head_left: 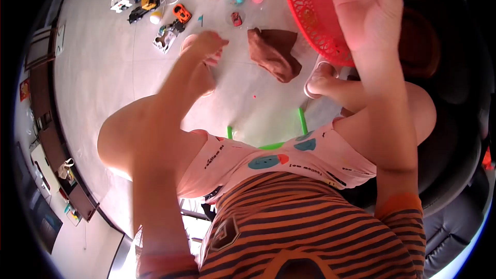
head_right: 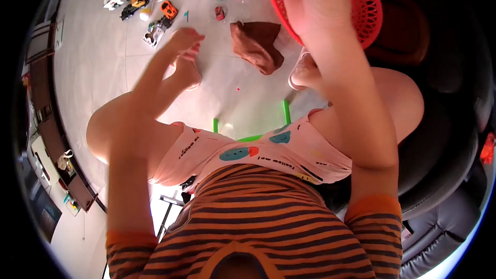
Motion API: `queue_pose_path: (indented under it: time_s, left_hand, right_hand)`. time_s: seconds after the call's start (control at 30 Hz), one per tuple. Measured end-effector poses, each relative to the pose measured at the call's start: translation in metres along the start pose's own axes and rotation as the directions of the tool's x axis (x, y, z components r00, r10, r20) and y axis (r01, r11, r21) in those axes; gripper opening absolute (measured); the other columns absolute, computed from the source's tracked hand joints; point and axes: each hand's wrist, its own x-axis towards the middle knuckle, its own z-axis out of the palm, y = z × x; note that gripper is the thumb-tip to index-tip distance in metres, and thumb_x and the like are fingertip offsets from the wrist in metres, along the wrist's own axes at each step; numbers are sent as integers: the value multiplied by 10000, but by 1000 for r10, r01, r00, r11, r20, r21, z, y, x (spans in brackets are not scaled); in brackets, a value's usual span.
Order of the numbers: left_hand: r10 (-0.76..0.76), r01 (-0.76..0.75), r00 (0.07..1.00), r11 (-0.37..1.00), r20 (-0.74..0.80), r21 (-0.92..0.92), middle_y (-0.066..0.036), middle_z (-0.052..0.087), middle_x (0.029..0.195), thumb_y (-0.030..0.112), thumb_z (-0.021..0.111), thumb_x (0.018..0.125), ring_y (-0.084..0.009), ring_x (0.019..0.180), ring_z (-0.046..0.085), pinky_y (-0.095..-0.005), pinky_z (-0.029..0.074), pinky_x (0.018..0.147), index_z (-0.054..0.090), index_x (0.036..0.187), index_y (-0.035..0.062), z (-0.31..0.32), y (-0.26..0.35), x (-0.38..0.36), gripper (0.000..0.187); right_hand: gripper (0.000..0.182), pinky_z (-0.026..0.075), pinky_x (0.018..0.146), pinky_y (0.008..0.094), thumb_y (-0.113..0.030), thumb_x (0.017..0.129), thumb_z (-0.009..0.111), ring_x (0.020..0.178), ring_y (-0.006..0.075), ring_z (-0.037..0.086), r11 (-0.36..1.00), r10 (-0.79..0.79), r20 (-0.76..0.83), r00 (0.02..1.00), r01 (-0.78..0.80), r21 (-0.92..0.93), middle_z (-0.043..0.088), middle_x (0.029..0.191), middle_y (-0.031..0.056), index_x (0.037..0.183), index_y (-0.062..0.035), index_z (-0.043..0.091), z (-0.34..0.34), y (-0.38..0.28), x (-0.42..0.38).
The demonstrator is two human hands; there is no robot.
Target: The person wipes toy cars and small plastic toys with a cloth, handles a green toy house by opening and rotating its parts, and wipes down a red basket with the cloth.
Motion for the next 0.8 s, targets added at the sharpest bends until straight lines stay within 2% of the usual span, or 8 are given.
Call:
queue_pose_path:
  time_s: [0.1, 0.2, 0.27, 0.33, 0.47, 0.6, 0.7, 0.8]
  left_hand:
    - [-354, 351, 930, 935, 95, 44, -83, 591, 804, 194, 611, 798, -174, 678, 593, -337, 516, 531, 569, 922, 32, 53, -77, 38, 208]
    - [-619, 617, 767, 641, 167, -457, -84, 587, 788, 197, 609, 799, -177, 667, 590, -338, 509, 510, 565, 917, 35, 133, -156, 51, 206]
    - [-738, 566, 622, 191, 262, -802, -85, 585, 778, 199, 608, 800, -179, 660, 589, -339, 505, 496, 562, 914, 37, 186, -199, 46, 204]
    - [-795, 423, 506, -110, 335, -900, -86, 583, 767, 201, 607, 800, -182, 652, 587, -340, 500, 482, 559, 911, 38, 216, -222, 39, 203]
    - [-830, 168, 385, -368, 404, -915, -88, 579, 746, 206, 605, 802, -186, 638, 584, -342, 491, 453, 553, 904, 41, 243, -239, 37, 200]
    - [-888, 81, 370, -264, 275, -961, -89, 574, 724, 210, 602, 804, -191, 624, 580, -343, 483, 425, 547, 898, 45, 233, -222, 62, 198]
    - [-856, 126, 503, 213, -123, -969, -110, 585, 735, 203, 603, 779, -219, 631, 595, -375, 487, 450, 527, 951, 44, 210, -190, 89, 247]
    - [-513, -4, 599, 765, -614, -643, -168, 620, 816, 189, 659, 707, -302, 734, 633, -439, 505, 654, 467, 1083, 35, 176, -166, 130, 449]
  right_hand:
    - [324, 479, 765, 287, -308, 851, 584, 938, 151, 598, 996, -20, 51, 998, 25, -85, 628, 996, 25, 1078, -80, 547, 5, 3, -4]
    - [347, 460, 808, 318, -296, 856, 566, 986, 177, 574, 986, -20, -12, 1000, 18, -164, 605, 1045, 51, 1109, -63, 528, -9, 6, -1]
    - [362, 447, 837, 338, -288, 860, 555, 1017, 195, 558, 978, -9, -65, 998, -5, -207, 589, 1077, 68, 1130, -51, 515, -22, 8, 3]
    - [378, 435, 866, 359, -280, 863, 543, 1049, 212, 543, 971, 17, -105, 994, -41, -235, 574, 1109, 85, 1151, -39, 502, -31, 16, 7]
    - [410, 410, 925, 400, -264, 870, 520, 1112, 247, 511, 952, 45, -169, 984, -94, -290, 543, 1174, 118, 1194, -16, 477, -42, 25, 12]
    - [442, 384, 983, 441, -248, 877, 497, 1175, 282, 479, 940, 53, -239, 970, -129, -317, 512, 1239, 152, 1236, 8, 452, -46, 34, 11]
    - [500, 320, 1037, 452, -236, 870, 485, 1213, 290, 442, 936, 75, -245, 967, -153, -318, 482, 1275, 156, 1282, 32, 396, -52, 37, 2]
    - [505, 305, 1044, 438, -237, 873, 493, 1221, 272, 431, 928, 131, -189, 973, -187, -321, 471, 1288, 133, 1295, 17, 383, -55, 35, -1]
